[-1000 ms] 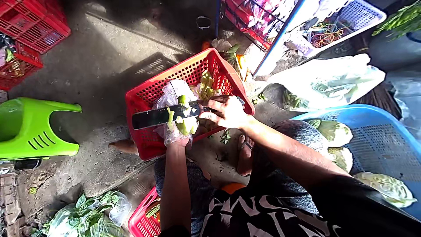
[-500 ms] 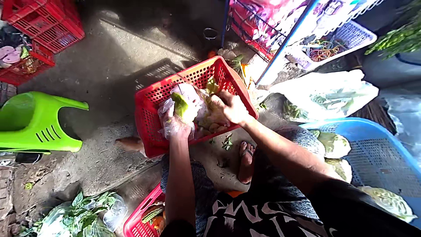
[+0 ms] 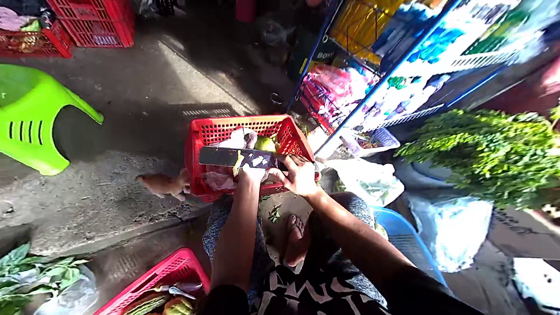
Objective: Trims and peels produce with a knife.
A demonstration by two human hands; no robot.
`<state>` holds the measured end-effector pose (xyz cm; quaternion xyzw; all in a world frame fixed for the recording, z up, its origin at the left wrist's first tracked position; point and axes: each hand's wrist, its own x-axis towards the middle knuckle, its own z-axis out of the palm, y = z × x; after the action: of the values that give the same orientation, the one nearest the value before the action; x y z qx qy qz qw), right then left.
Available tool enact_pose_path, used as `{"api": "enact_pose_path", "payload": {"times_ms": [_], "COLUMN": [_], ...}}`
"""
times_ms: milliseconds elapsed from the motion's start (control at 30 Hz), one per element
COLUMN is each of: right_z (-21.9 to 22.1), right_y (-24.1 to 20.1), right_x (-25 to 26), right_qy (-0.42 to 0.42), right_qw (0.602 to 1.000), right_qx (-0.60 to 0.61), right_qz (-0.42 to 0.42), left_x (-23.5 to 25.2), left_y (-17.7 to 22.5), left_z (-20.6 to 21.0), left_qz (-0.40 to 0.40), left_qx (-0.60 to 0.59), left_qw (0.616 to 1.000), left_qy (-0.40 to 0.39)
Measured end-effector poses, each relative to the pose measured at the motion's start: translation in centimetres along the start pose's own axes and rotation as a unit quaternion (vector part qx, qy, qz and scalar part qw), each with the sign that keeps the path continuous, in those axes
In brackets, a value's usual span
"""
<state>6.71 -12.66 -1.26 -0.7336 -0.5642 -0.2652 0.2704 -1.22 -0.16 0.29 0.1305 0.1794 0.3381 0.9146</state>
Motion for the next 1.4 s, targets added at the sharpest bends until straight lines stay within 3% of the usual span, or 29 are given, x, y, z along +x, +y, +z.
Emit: {"api": "enact_pose_path", "payload": {"times_ms": [100,233,300,367,433,567,667,833,933,1033,1100,1167,1233,1333,1400], "right_z": [-0.3,0.0,-0.1,-0.8,-1.6,-2.7,-1.6,-0.5,-0.4,-0.1,-0.2,-0.6,-0.8,-1.6,-1.1], "right_y": [0.0,2.1,4.2,7.1,8.5,6.3,4.8,5.4,6.8,9.3,10.4,11.3,11.6,8.8,6.7], "right_x": [0.9,1.3,0.8,0.8,1.1,1.8,2.1,2.3,2.6,3.0,3.0,3.3,3.4,3.0,2.8], "right_qy": [-0.003,-0.007,-0.034,-0.067,-0.065,-0.084,-0.067,-0.057,-0.054,-0.074,-0.125,-0.184,-0.179,-0.155,-0.128], "right_qw": [0.999,0.999,0.999,0.985,0.978,0.983,0.986,0.988,0.988,0.988,0.987,0.971,0.961,0.962,0.966], "right_qx": [-0.027,-0.011,0.012,0.044,0.064,0.139,0.154,0.112,0.083,0.093,0.099,0.106,0.128,0.191,0.217], "right_qz": [-0.038,-0.041,0.04,0.154,0.188,0.091,-0.019,-0.089,-0.121,-0.103,-0.02,0.109,0.165,0.119,0.049], "left_x": [-1.6,-1.0,0.0,0.8,1.6,2.0,0.9,1.1,2.0,2.3,2.2,2.9,3.1,2.5,2.4], "left_y": [1.2,1.5,1.4,1.9,2.0,0.4,-0.5,-0.7,-1.2,-0.2,0.4,0.2,0.5,0.7,0.1], "left_z": [1.2,1.8,1.9,1.5,1.1,1.0,1.5,1.7,-0.5,0.3,1.1,0.2,0.5,0.5,-0.1], "left_qz": [-0.032,-0.054,-0.021,0.016,0.041,0.036,0.025,0.03,0.038,0.014,0.007,0.042,0.06,0.022,0.005], "left_qx": [0.013,0.038,0.099,0.105,0.127,0.156,0.103,0.125,0.132,0.129,0.197,0.229,0.253,0.355,0.292], "left_qw": [0.995,0.991,0.988,0.993,0.991,0.984,0.99,0.988,0.99,0.984,0.969,0.967,0.962,0.928,0.948], "left_qy": [0.088,0.116,0.118,0.058,0.032,0.072,0.098,0.081,0.033,0.122,0.152,0.106,0.085,0.107,0.13]}}
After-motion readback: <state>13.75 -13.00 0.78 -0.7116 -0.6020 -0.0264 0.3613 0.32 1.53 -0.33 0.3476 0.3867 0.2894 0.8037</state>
